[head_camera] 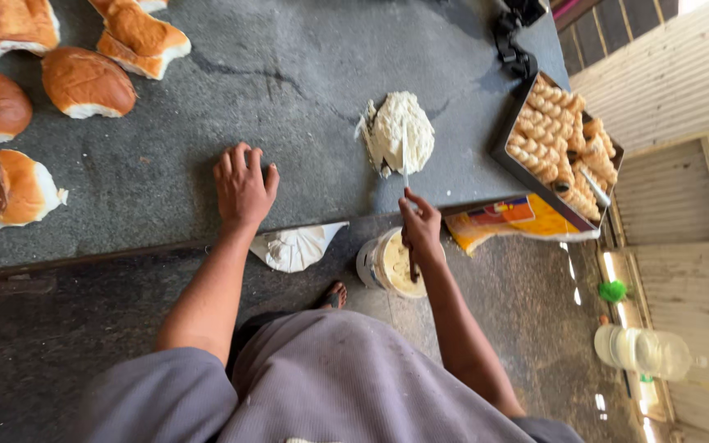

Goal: The person scoops cream cheese from a bucket onto a countertop and spreads it with a knife. Then the person picks up small bread rolls one by one and spreads cream cheese on their cut surfaces.

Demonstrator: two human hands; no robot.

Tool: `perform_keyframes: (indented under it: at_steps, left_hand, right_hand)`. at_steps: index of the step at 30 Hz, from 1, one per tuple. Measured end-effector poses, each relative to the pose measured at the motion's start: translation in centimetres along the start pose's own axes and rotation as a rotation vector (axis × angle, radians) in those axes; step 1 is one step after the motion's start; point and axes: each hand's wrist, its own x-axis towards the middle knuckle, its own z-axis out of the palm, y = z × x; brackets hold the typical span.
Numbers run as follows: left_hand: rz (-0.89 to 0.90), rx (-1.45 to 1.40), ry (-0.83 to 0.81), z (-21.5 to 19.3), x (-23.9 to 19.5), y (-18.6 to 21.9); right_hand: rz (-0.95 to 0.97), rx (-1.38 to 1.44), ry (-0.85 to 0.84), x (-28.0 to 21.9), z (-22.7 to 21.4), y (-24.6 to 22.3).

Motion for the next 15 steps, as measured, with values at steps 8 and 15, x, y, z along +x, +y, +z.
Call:
perform_keyframes:
  at_steps: [8,15]
  left_hand:
    - [-0.024,-0.040,-0.026,-0.5,0.1,-0.1]
    - [-0.019,-0.026,-0.034,0.3,-0.5,-0.4]
  right_hand:
    - [-0.094,-0.083,-0.021,0.6,-1.6,1.8]
    - [-0.259,-0.311,-0.163,0.5,-4.8,4.0]
